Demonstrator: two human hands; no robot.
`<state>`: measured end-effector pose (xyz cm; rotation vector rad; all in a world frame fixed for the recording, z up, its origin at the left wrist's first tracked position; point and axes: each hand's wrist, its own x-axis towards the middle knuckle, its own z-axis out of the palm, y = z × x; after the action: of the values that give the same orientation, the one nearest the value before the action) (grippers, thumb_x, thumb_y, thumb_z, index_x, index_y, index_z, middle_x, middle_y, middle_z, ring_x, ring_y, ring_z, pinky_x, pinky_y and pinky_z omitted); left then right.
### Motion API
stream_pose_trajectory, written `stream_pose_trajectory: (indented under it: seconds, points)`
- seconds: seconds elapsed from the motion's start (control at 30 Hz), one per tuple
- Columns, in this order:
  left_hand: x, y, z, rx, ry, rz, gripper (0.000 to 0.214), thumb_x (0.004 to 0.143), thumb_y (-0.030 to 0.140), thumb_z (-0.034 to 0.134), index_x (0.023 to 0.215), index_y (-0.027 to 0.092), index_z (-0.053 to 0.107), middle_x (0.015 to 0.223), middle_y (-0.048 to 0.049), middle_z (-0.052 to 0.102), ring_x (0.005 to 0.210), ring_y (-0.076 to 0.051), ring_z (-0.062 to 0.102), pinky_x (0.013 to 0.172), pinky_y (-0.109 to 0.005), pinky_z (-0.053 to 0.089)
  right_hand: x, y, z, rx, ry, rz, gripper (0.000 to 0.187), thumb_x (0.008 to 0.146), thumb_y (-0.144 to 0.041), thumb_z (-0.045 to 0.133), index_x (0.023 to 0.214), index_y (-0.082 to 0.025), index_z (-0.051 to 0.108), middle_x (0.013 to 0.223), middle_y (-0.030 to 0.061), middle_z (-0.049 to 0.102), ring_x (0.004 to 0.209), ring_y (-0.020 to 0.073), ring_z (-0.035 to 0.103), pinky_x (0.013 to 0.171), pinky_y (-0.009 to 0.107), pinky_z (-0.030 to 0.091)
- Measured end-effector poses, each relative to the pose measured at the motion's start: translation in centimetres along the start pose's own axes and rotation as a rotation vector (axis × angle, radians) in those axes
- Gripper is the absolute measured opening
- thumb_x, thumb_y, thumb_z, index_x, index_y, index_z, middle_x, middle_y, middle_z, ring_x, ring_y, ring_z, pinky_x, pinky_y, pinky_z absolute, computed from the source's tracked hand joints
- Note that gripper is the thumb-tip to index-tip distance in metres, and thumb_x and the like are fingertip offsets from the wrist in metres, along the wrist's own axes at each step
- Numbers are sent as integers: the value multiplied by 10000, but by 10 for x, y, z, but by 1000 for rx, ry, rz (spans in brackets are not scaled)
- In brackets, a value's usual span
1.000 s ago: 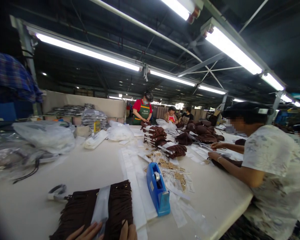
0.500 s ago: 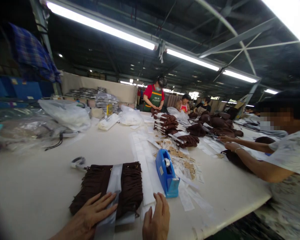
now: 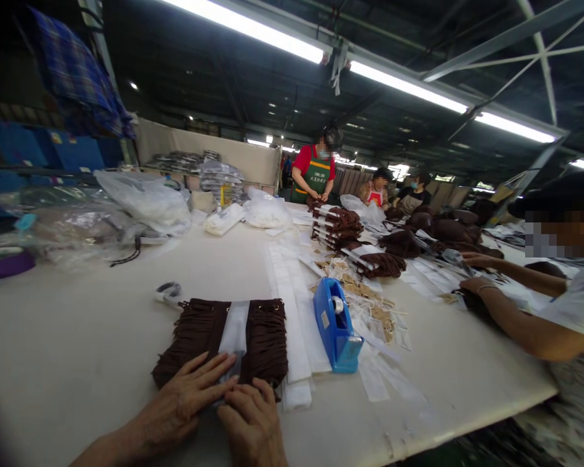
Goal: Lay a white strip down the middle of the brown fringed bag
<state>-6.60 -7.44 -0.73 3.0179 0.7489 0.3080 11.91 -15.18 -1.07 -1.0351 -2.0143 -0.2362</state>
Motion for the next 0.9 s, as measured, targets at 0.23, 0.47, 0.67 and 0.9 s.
stream_pose_trajectory:
  seconds: [0.23, 0.47, 0.67, 0.9]
  points:
    - [-2, -6, 12, 23, 69, 24, 929, 553, -19, 364, 1381, 348, 156, 1447, -15, 245, 1295, -239, 308, 1029, -498, 311, 33, 13, -11, 84, -48, 426, 343, 799, -105, 402, 1101, -194, 541, 1018, 74, 633, 961, 179, 573, 832, 309, 444]
    - [1, -4, 7, 13, 50, 46, 891, 571, 32, 400, 1384, 320, 178, 1440, -40, 250, 1292, -276, 307, 1017, -522, 321, 55, 32, 13, 71, -125, 602, 391, 688, -46, 412, 1006, -190, 589, 898, 52, 669, 847, 207, 582, 756, 329, 417]
    - [2, 0, 4, 6, 73, 39, 915, 554, 28, 398, 1388, 319, 156, 1456, -35, 203, 1306, -263, 281, 1035, -501, 303, 58, 37, 18, 201, -178, 710, 527, 598, -32, 374, 1070, -187, 549, 888, 23, 685, 858, 193, 595, 792, 325, 425]
    - [3, 0, 4, 18, 65, 41, 860, 584, 51, 404, 1381, 303, 199, 1421, -50, 313, 1278, -263, 339, 1016, -508, 324, 46, 33, 11, 94, -38, 431, 512, 637, -35, 365, 1084, -192, 559, 1082, 82, 600, 1015, 193, 550, 867, 338, 442]
